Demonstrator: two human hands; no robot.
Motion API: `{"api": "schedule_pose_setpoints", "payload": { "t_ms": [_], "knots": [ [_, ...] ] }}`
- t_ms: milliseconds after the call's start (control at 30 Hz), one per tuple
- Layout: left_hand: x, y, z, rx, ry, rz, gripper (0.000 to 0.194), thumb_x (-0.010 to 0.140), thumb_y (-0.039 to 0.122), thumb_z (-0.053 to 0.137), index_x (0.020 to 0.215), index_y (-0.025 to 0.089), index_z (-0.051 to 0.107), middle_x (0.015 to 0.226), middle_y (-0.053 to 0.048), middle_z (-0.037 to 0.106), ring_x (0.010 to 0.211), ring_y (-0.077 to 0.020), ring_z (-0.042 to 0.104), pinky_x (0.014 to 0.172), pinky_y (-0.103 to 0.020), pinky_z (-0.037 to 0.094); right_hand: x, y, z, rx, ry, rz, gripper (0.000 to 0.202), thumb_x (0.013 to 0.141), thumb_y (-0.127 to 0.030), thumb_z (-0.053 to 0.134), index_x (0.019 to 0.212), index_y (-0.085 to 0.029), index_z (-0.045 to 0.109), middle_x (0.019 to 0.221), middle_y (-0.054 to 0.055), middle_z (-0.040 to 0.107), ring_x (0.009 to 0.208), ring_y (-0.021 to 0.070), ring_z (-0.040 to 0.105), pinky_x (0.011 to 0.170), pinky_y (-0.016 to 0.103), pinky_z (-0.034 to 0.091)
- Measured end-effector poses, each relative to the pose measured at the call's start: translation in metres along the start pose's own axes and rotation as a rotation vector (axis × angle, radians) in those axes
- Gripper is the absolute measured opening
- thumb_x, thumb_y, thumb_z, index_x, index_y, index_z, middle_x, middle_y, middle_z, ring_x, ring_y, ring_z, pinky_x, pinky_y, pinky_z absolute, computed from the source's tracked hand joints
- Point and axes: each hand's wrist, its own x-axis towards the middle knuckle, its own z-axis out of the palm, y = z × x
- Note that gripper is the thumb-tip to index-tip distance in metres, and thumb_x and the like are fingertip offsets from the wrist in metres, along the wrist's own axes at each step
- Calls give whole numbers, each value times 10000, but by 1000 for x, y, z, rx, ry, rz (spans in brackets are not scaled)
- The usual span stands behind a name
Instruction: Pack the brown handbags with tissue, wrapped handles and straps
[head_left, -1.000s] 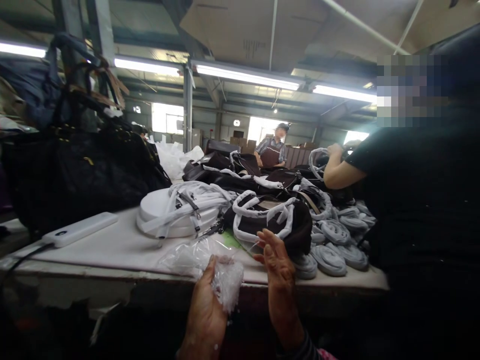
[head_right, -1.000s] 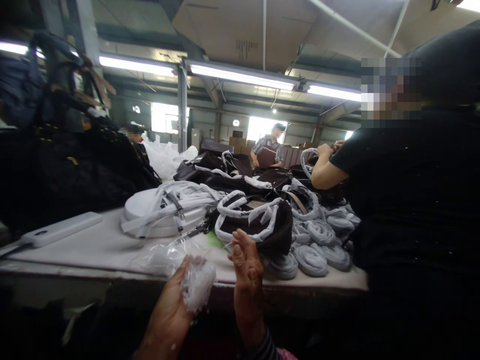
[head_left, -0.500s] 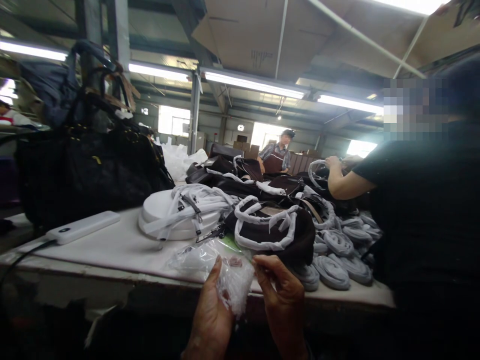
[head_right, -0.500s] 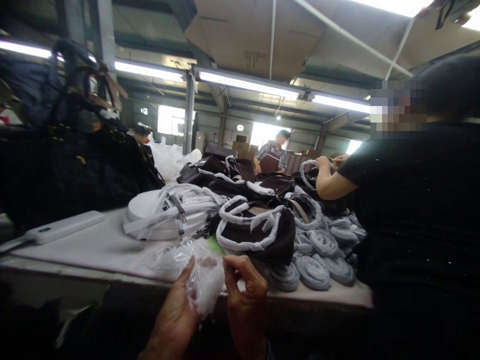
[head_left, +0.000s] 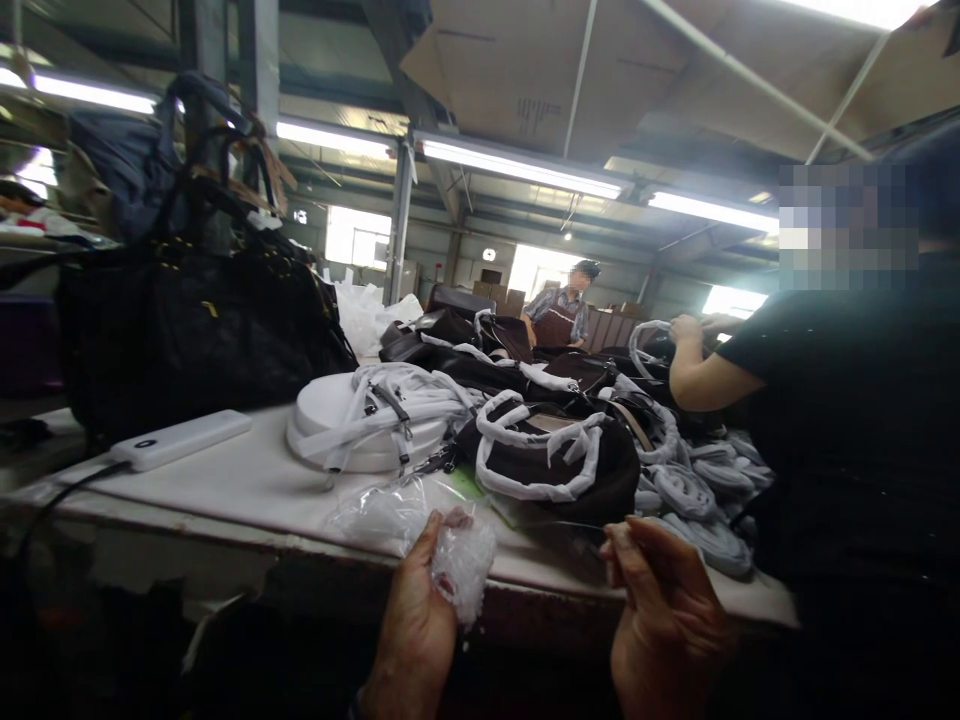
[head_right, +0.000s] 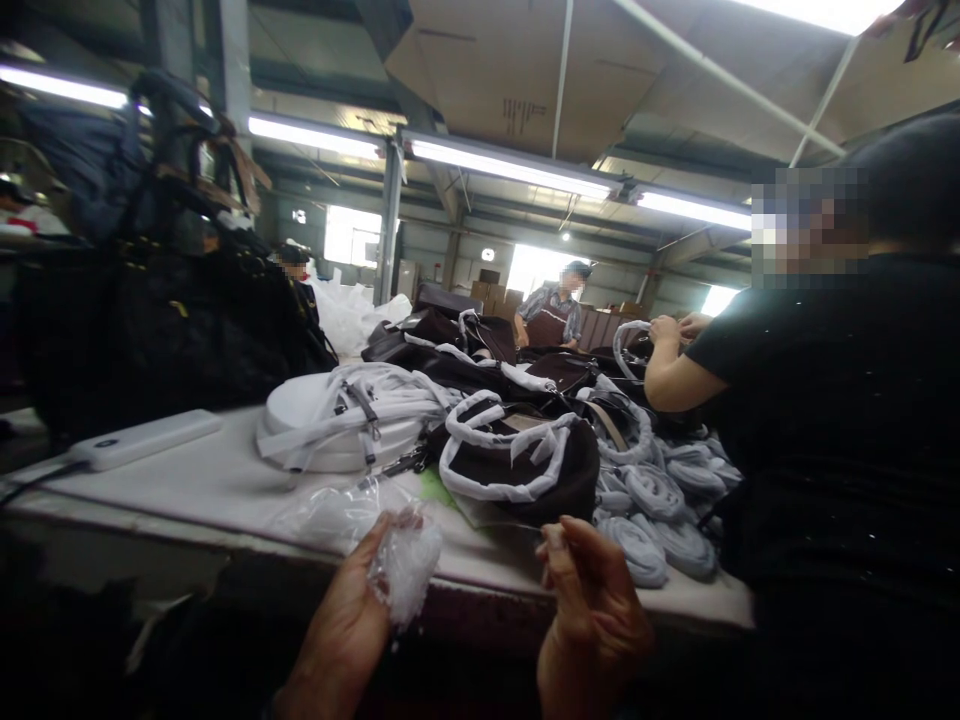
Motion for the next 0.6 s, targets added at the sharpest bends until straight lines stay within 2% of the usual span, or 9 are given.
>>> {"api": "schedule_pose_setpoints", "payload": {
  "t_ms": [67,300,367,467,600],
  "knots": [
    [0,-1,-1,5,-3,10,163,1015,123,544,927,79,674,773,-89,759,635,-178,745,640,-294,654,4,-4,-1,16,53,3,292,780,-295,850,1013,-172,722,801,10,695,659,117,590,578,220,451],
    [3,-2,-4,7,-14,20,175,1013,128,549,918,67,684,785,-105,760,657,-196,750,654,-320,653,12,-9,-5,44,57,14,384,711,-314,888,1027,-171,721,868,34,686,693,135,616,553,233,447],
    [3,0,-4,24,-11,21,153,1002,121,568,916,67,683,775,-101,758,648,-195,746,660,-319,651,17,-11,-12,73,-20,81,428,705,-313,878,1072,-183,701,869,27,675,697,135,623,543,219,453],
    [2,0,-3,76,4,42,111,971,83,597,897,66,679,748,-95,751,622,-195,733,646,-315,643,26,-14,-23,144,-215,225,494,724,-318,851,1160,-217,641,858,16,648,736,158,648,500,194,450],
    [-1,0,-8,173,-17,63,101,945,91,629,859,66,676,727,-101,739,602,-207,717,600,-316,622,25,-13,-23,171,-492,398,608,806,-351,807,1323,-270,497,837,-3,615,704,169,653,399,157,381]
  ]
}}
